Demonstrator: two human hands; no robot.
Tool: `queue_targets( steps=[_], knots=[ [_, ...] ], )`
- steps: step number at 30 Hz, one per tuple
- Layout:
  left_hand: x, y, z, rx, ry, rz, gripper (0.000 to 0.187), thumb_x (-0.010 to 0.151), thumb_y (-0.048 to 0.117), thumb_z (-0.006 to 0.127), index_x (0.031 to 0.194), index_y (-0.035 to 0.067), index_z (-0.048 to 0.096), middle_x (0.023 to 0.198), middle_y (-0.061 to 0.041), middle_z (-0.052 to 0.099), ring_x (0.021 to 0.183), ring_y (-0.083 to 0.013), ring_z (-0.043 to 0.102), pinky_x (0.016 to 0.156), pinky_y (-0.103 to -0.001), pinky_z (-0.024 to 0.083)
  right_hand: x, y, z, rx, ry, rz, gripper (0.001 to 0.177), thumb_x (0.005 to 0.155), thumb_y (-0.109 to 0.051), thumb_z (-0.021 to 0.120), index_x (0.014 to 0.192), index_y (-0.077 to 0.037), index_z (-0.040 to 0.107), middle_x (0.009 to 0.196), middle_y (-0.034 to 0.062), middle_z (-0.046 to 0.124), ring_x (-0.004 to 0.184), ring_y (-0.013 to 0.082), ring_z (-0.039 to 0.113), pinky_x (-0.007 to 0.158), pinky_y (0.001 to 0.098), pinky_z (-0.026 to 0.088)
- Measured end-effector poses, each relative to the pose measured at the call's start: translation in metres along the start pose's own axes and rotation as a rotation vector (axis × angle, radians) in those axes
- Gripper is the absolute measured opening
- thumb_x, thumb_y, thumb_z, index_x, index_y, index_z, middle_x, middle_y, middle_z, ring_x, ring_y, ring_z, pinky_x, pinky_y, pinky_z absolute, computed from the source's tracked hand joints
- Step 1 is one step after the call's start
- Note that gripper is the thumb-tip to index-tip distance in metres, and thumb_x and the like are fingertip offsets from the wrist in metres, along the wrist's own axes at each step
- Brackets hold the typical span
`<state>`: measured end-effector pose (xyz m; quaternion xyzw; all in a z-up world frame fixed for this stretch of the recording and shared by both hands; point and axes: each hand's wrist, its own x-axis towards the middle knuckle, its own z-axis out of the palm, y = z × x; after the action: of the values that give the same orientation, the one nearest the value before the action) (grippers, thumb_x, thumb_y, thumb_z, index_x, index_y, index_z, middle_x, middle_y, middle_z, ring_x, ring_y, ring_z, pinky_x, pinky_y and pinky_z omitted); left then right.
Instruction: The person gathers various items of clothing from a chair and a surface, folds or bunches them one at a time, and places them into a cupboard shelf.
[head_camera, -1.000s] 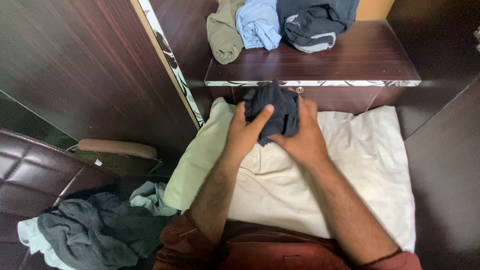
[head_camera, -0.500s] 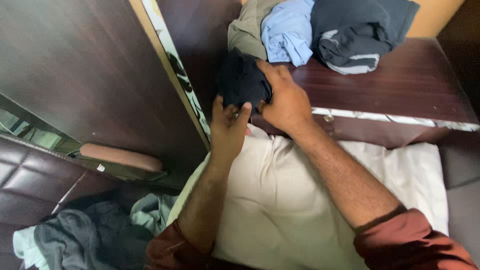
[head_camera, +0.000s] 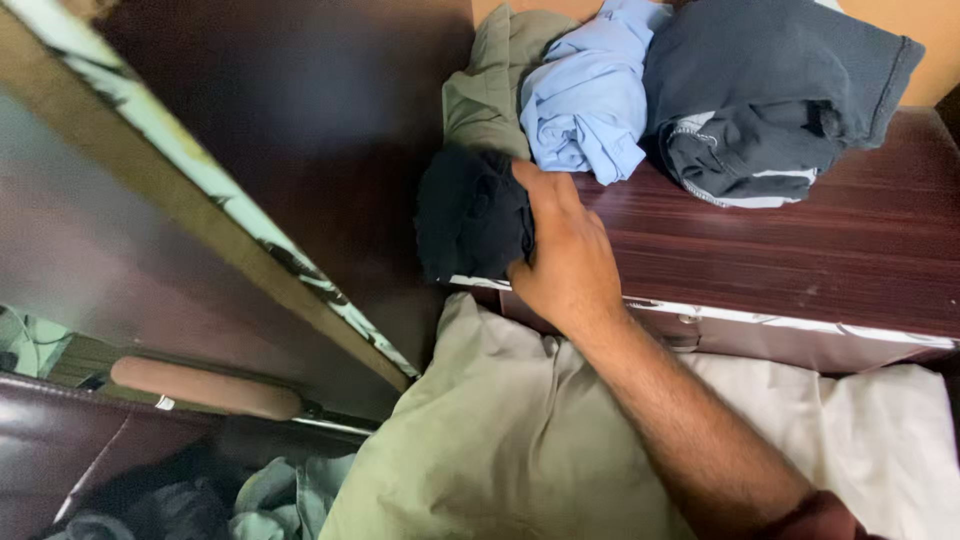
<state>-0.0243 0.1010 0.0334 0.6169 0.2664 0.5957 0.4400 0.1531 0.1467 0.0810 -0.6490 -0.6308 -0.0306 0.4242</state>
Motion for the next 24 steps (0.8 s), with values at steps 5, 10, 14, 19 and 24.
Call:
queue_targets(
  steps=[5, 10, 14, 19, 24],
  knots=[
    [-0.002, -0.014, 0.008, -0.004, -0.044, 0.004, 0.079, 0.095, 0.004, 0.068, 0.158, -0.003, 0.021, 0.148, -0.015, 0.052, 0.097, -0.0115, 0.054, 0.083, -0.025, 0.05, 0.0, 0.001, -0.001, 0.013, -0.009, 0.008, 0.09, 0.061, 0.003, 0.075, 0.145, -0.009, 0.043, 0.128, 0.0176, 0.053, 0.118, 0.0419, 0.056, 0.093, 0.0487, 0.047],
    [-0.015, -0.007, 0.016, -0.032, -0.096, -0.001, 0.079, 0.095, 0.005, 0.068, 0.158, -0.003, 0.022, 0.15, -0.016, 0.05, 0.103, -0.0137, 0.053, 0.088, -0.027, 0.049, 0.0, 0.003, -0.001, 0.017, -0.001, 0.039, 0.089, 0.061, 0.004, 0.074, 0.144, -0.009, 0.044, 0.127, 0.0177, 0.054, 0.115, 0.0424, 0.057, 0.092, 0.0489, 0.047],
    [-0.022, 0.001, 0.009, -0.031, -0.116, 0.005, 0.078, 0.095, 0.005, 0.068, 0.158, -0.002, 0.022, 0.151, -0.016, 0.048, 0.108, -0.0155, 0.052, 0.091, -0.029, 0.048, 0.0, 0.002, -0.001, 0.033, -0.006, 0.039, 0.089, 0.062, 0.004, 0.074, 0.145, -0.009, 0.045, 0.126, 0.0172, 0.054, 0.114, 0.0419, 0.057, 0.093, 0.0489, 0.047],
    [-0.026, 0.011, 0.004, -0.042, -0.147, 0.009, 0.078, 0.095, 0.005, 0.068, 0.158, -0.002, 0.023, 0.153, -0.016, 0.046, 0.114, -0.0177, 0.05, 0.095, -0.032, 0.047, -0.001, 0.001, -0.001, 0.029, 0.003, 0.024, 0.09, 0.06, 0.004, 0.072, 0.145, -0.009, 0.044, 0.126, 0.0173, 0.054, 0.116, 0.0422, 0.057, 0.093, 0.0485, 0.047],
    [-0.025, 0.019, -0.001, -0.048, -0.172, 0.016, 0.077, 0.095, 0.005, 0.068, 0.158, -0.002, 0.023, 0.155, -0.017, 0.044, 0.12, -0.0199, 0.049, 0.1, -0.034, 0.046, -0.001, 0.0, 0.0, 0.026, -0.004, 0.059, 0.089, 0.062, 0.005, 0.071, 0.145, -0.011, 0.045, 0.127, 0.017, 0.054, 0.114, 0.0425, 0.057, 0.094, 0.0484, 0.047]
  ],
)
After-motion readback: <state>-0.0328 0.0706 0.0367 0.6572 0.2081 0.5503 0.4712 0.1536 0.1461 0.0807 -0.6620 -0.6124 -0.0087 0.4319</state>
